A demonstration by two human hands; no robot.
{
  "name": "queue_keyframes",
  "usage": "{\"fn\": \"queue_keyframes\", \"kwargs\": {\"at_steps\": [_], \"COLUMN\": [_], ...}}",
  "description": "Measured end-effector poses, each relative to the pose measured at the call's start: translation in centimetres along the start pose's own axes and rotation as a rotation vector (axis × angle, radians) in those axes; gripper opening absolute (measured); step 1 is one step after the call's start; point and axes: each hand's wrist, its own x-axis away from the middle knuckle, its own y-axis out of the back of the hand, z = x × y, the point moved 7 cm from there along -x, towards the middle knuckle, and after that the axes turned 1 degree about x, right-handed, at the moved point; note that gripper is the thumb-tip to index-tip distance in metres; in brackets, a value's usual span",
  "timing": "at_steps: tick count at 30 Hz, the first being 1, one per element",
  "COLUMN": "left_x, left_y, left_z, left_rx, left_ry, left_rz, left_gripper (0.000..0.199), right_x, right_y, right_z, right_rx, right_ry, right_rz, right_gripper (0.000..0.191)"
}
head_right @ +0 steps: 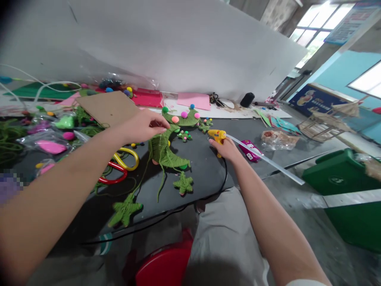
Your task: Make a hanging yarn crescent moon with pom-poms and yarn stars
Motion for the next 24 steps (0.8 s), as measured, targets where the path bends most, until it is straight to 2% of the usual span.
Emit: {"fn": "queue_keyframes", "kwargs": {"at_steps": [5,10,16,18,21,24], "left_x": [-0.4,-0.3,-0.3,-0.4,-0.4,-0.3], "left_y": [-0.5,0.0,0.4,0.5,0.7,1.0], "left_z": [1.0,1.6,2.1,2.2,2.2,2.2], "left_rx": [-0.038,-0.031,0.116,0.158,0.204,0.248], "left_ry": [-0.017,0.014,-0.004,-0.005,-0.008,-0.010], "left_rz": [-0.028,-0.070,-0.140,-0.146,-0.158,-0.190], "left_gripper": [0.024,0.023,0.019,0.017,0.015,0.014], "right_x": [0.6,1.7,3.2,3.9,5.5,7.8], "right_y": [0.0,0.7,0.9,1.6,3.3,3.4], "right_z": [-0.4,-1.2,-1.1,-1.0,-1.2,-0.3], "right_rx": [-0.048,0.056,0.045,0.138,0.354,0.452], "right_ry": [0.019,-0.024,0.004,-0.016,-0.100,-0.115], "right_rz": [0.039,0.057,0.146,0.125,0.028,0.074], "right_gripper": [0.056,0.054,0.057,0.060,0.063,0.062]}}
